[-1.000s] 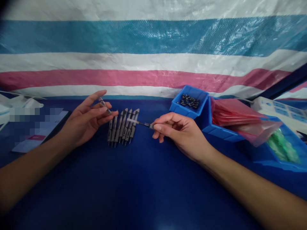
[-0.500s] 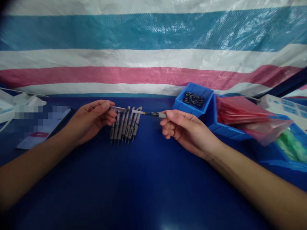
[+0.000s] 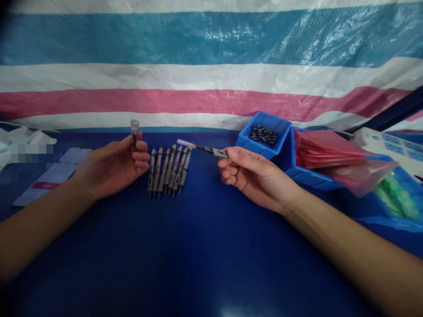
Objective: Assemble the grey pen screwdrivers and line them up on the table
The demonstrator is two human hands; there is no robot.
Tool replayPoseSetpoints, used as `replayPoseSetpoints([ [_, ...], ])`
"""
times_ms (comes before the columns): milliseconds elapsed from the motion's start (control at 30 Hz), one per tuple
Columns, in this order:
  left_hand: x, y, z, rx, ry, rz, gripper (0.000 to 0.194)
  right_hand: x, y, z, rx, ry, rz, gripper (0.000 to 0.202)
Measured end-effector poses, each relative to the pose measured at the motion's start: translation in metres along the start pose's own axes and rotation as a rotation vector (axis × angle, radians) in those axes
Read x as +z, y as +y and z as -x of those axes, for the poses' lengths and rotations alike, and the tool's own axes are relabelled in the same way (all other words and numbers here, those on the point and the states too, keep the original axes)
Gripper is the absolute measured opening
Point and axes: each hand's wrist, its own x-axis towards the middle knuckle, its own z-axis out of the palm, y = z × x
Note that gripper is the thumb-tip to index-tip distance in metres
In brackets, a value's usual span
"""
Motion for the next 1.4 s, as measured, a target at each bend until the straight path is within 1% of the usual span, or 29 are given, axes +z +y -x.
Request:
replayPoseSetpoints([
  [133, -0.003, -0.004, -0.001, 0.004, -0.033, -0.091, 0.027, 0.001, -0.001, -0.001, 0.001, 0.006, -0.005, 0.025],
  [233, -0.006, -0.008, -0.001, 0.021, -0.043, -0.199, 0.030, -0.001, 0.000, -0.001, -0.006, 0.017, 0.009, 0.031],
  [400, -0.008, -0.012, 0.000, 0.031, -0.096, -0.298, 0.026, -0.003, 0.004, 0.001, -0.062, -0.004, 0.039, 0.021],
  [533, -0.008, -0.013, 0.001, 0.047, -0.097, -0.356, 0.023, -0.004, 0.004, 0.001, -0.090, -0.031, 0.026, 0.025],
  [667, -0.006, -0.015, 0.002, 0.075, -0.102, -0.426, 0.020, -0.004, 0.005, -0.001, -0.100, 0.020, 0.045, 0.026],
  [833, -0.003, -0.017, 0.003, 0.112, -0.068, -0.497, 0.016, -0.001, 0.004, 0.001, -0.067, 0.068, 0.087, 0.023],
  [1033, -0.002, -0.020, 0.003, 0.143, -0.115, -0.595, 0.016, 0.004, 0.004, 0.004, -0.082, 0.101, 0.092, 0.024],
  [1233, -0.006, -0.021, 0.002, 0.156, -0.098, -0.566, 0.016, 0.010, 0.006, 0.007, -0.118, 0.042, 0.181, 0.017],
  [1400, -0.005, -0.020, 0.002, 0.170, -0.072, -0.516, 0.015, 0.010, 0.006, 0.008, -0.121, 0.055, 0.199, 0.017],
])
